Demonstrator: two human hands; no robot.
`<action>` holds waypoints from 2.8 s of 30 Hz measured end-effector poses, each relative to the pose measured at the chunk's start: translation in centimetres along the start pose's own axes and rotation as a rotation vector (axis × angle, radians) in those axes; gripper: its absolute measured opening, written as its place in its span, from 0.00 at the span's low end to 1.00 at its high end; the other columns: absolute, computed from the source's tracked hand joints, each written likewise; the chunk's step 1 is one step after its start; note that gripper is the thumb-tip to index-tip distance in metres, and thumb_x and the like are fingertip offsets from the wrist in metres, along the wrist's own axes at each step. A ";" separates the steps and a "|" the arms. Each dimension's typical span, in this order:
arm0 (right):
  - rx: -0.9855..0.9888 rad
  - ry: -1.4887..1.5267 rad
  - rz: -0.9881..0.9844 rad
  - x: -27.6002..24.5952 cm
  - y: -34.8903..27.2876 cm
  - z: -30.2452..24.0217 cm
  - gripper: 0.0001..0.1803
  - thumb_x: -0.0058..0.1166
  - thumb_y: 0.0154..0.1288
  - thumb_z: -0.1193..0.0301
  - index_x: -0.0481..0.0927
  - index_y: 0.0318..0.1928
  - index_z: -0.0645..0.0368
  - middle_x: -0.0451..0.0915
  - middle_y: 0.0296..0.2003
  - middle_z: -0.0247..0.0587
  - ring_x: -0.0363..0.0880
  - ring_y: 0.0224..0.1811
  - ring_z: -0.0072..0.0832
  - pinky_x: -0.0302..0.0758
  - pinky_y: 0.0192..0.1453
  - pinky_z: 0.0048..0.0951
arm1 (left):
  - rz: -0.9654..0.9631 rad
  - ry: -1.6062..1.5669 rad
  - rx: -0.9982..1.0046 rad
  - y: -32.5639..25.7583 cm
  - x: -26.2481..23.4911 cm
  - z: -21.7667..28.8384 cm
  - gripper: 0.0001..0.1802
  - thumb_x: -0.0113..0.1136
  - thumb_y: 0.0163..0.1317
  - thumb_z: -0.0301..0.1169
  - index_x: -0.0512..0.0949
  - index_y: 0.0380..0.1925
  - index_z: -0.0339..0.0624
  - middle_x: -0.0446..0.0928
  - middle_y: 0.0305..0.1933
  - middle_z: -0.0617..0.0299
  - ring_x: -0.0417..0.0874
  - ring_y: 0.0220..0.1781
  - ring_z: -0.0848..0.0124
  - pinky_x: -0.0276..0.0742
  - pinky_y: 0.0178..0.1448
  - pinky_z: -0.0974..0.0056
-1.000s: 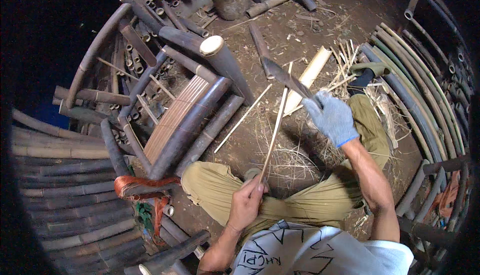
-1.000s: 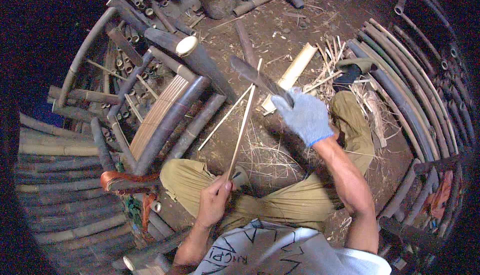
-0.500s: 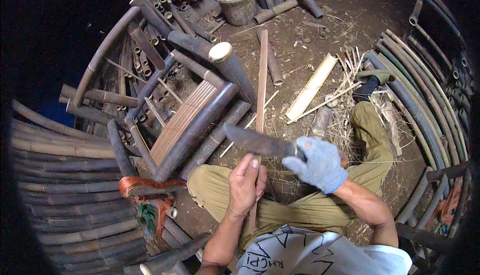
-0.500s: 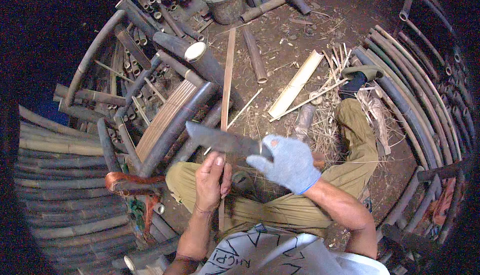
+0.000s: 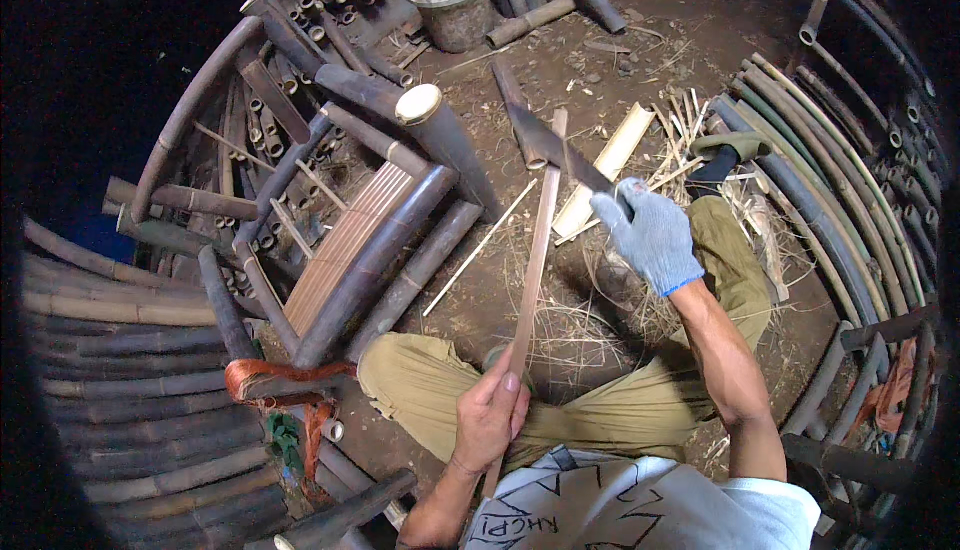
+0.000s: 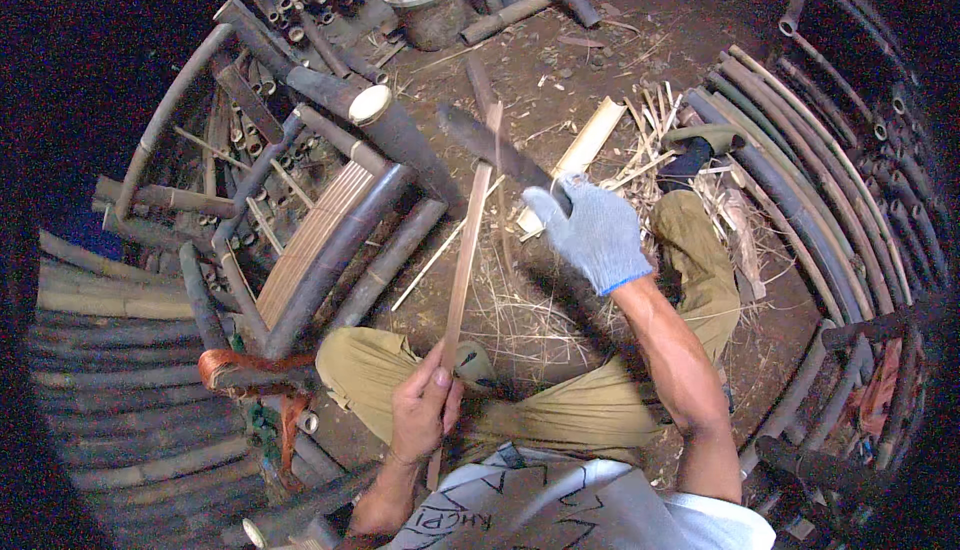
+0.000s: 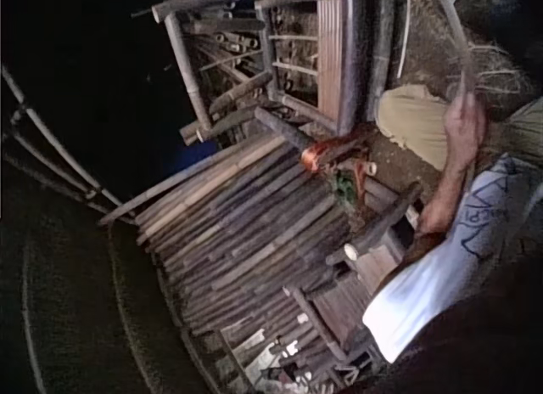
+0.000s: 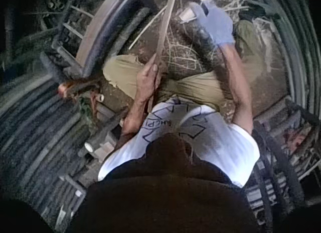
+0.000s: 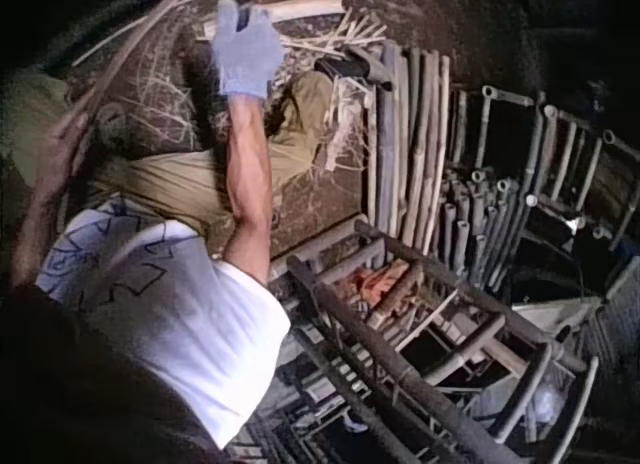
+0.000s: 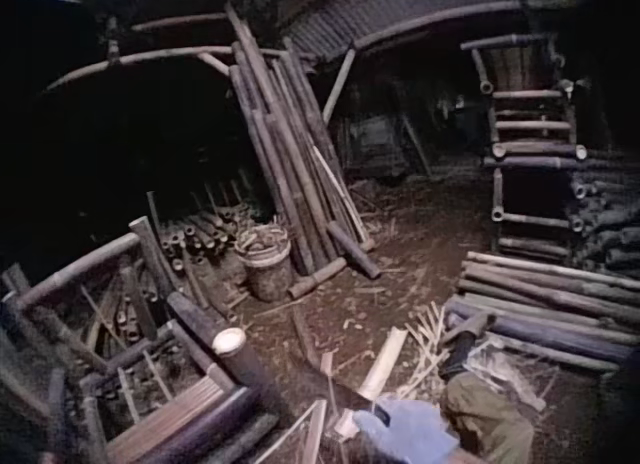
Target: The person is constructing the seat of a bamboo chair, splitting thin bamboo strips with a machete and weaving them onto the chair frame.
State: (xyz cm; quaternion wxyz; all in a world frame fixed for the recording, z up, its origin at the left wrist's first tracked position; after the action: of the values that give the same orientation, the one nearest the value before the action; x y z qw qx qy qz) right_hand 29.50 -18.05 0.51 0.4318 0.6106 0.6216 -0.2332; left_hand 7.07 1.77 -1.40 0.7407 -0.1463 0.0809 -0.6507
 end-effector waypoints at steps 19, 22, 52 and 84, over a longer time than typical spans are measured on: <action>-0.350 0.121 -0.272 1.5 -7.0 -7.1 0.28 0.59 0.58 0.40 0.79 0.26 0.54 0.80 0.23 0.47 0.82 0.27 0.45 0.77 0.31 0.45 | -0.259 -0.768 -0.162 5.1 1.3 0.9 0.16 0.36 0.79 0.39 0.69 0.57 0.47 0.57 0.15 0.72 0.57 0.09 0.82 0.55 0.14 0.75; -0.215 0.134 -0.138 0.9 -5.3 -5.3 0.28 0.58 0.58 0.39 0.80 0.27 0.54 0.80 0.22 0.45 0.82 0.26 0.45 0.76 0.30 0.44 | -0.282 -0.736 -0.171 4.1 1.6 1.0 0.21 0.36 0.79 0.39 0.63 0.67 0.48 0.56 0.14 0.73 0.55 0.09 0.82 0.54 0.14 0.75; -0.289 0.126 -0.088 1.1 -5.5 -4.4 0.29 0.59 0.58 0.40 0.81 0.31 0.56 0.81 0.24 0.50 0.82 0.28 0.47 0.77 0.32 0.47 | -0.015 0.052 -0.008 4.3 1.3 1.4 0.24 0.46 0.77 0.40 0.67 0.69 0.44 0.68 0.18 0.69 0.64 0.13 0.82 0.62 0.16 0.74; 0.522 1.432 0.111 1.4 3.9 4.6 0.11 0.65 0.62 0.59 0.81 0.33 0.53 0.73 0.17 0.27 0.70 0.15 0.19 0.67 0.20 0.25 | -0.284 -0.006 -0.010 1.1 0.2 -0.1 0.22 0.59 0.68 0.24 0.71 0.61 0.32 0.82 0.44 0.56 0.83 0.38 0.75 0.83 0.40 0.67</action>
State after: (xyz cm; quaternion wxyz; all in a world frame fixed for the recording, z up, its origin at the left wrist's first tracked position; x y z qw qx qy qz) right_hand 34.53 -20.50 -2.11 -0.2237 0.7253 0.6430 0.1022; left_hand 8.06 1.68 -1.81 0.6405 -0.1618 0.0602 -0.7483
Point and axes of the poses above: each hand's wrist, its own y-axis towards the middle knuckle, its own x-axis out of the palm, z = x × y, the point moved 7 cm from there along y, towards the middle knuckle
